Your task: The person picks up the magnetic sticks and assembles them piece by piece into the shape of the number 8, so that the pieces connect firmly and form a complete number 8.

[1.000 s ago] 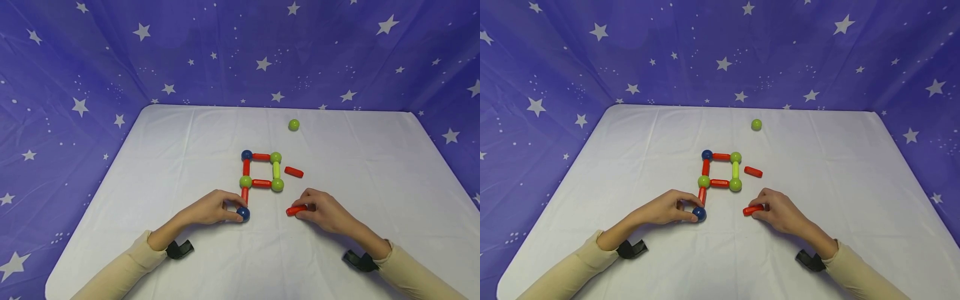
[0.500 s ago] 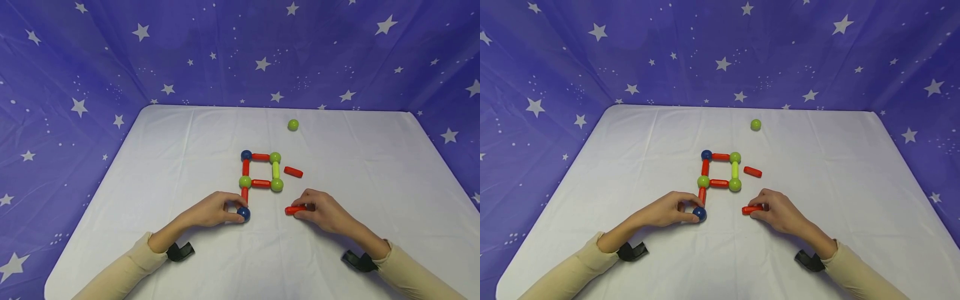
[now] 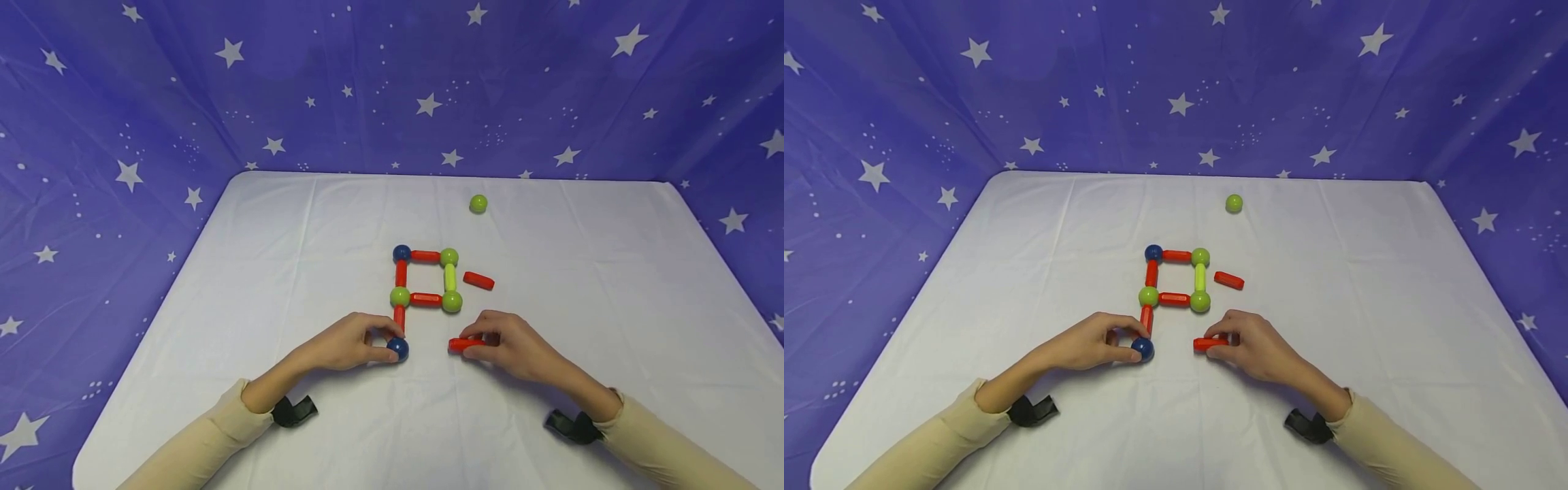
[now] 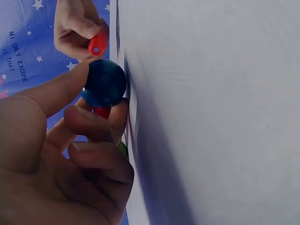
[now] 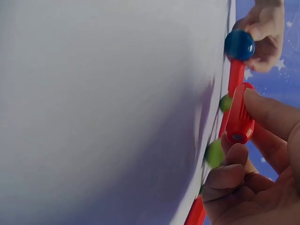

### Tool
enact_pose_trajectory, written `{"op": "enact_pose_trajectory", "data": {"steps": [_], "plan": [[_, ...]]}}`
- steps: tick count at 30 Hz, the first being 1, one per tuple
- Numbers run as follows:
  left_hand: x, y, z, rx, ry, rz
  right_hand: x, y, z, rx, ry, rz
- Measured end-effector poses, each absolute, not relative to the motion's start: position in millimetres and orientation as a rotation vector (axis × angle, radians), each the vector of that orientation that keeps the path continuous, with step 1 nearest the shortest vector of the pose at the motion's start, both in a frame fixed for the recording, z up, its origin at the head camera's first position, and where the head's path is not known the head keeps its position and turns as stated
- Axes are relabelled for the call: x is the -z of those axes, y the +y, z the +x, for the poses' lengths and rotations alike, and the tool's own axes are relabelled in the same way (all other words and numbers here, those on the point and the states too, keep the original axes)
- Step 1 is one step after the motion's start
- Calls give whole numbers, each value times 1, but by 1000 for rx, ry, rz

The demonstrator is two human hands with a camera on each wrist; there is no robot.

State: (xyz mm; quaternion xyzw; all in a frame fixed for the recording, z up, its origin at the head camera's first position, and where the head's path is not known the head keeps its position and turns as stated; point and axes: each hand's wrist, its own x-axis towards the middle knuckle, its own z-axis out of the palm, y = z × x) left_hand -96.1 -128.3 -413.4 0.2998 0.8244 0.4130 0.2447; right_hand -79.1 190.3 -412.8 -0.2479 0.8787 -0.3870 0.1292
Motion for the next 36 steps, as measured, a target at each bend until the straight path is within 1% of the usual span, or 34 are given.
{"op": "enact_pose_trajectory", "data": {"steps": [8,15,24,36], "plan": [[413,-129,-95,-1137,2252,813,412,164,-80,1166,2497,-779],[413,-129,-94,-1142,2268,817,415,148,-81,1108,2511,-823],[411,-129,-94,-1136,2288,809,416,137,-84,1129,2520,-871],[412,-129,-94,-1151,2285,813,417,131,-81,1111,2522,-849]]}}
